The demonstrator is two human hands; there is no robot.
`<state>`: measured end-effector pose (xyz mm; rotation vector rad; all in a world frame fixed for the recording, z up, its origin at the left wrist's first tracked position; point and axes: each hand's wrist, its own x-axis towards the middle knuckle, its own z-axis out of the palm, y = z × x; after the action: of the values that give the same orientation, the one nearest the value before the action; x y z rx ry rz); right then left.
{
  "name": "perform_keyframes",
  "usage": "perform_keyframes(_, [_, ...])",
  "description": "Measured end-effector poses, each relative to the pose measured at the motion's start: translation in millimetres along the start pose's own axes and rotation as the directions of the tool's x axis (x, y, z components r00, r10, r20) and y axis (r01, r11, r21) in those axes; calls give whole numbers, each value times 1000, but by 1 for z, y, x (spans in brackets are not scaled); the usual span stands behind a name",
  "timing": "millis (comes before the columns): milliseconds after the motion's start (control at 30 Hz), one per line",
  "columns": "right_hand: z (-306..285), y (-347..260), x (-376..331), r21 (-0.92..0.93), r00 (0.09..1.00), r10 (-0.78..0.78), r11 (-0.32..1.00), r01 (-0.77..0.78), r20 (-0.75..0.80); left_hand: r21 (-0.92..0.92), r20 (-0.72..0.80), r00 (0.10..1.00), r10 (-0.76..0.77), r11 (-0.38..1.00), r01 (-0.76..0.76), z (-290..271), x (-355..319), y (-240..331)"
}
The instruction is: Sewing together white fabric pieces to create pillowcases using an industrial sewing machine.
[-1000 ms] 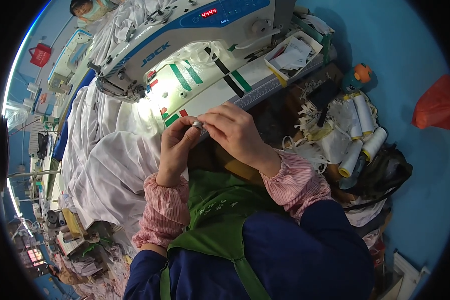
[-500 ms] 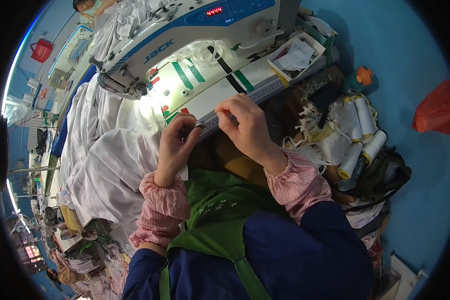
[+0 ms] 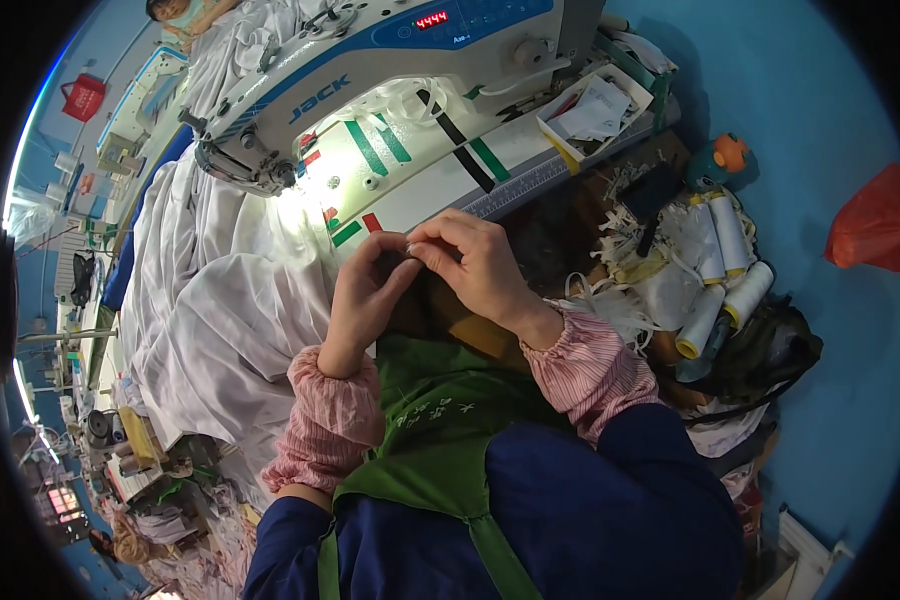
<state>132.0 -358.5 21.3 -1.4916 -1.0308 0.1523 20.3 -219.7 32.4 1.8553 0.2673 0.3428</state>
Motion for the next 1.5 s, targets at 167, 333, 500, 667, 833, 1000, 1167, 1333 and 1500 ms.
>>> perform_keyframes(167, [0, 5, -1, -145, 981, -168, 978, 153, -97, -638, 167, 956, -240, 713, 290, 6, -10, 6])
perform_keyframes(333, [-2, 9, 1, -308, 917, -399, 873, 378, -7, -867, 239, 928, -285, 367, 337, 3, -11, 10])
perform_keyframes(500, [-7, 8, 2, -281, 882, -471, 843, 459, 26, -869, 234, 938, -256, 377, 320, 4, -9, 7])
perform_keyframes(667, [-8, 6, 2, -281, 902, -431, 867, 411, -9, -871, 219, 953, -210, 399, 288, 8, -11, 5])
perform_keyframes(833, [-7, 7, 0, -220, 905, -425, 885, 411, -22, -780, 181, 950, -254, 552, 296, 11, -10, 4])
perform_keyframes(1000, [-5, 7, -4, -250, 893, -451, 864, 438, 7, -742, 217, 940, -263, 581, 334, 13, -6, 1])
perform_keyframes(1167, [-10, 7, -4, -321, 863, -498, 806, 498, 88, -810, 245, 922, -299, 459, 365, 14, -5, 3])
perform_keyframes(1333, [-12, 6, -3, -348, 839, -532, 769, 536, 116, -810, 287, 912, -292, 435, 394, 16, -5, 8])
perform_keyframes(1500, [-7, 5, -7, -440, 815, -571, 709, 551, 100, -794, 277, 930, -240, 487, 363, 22, -8, 11])
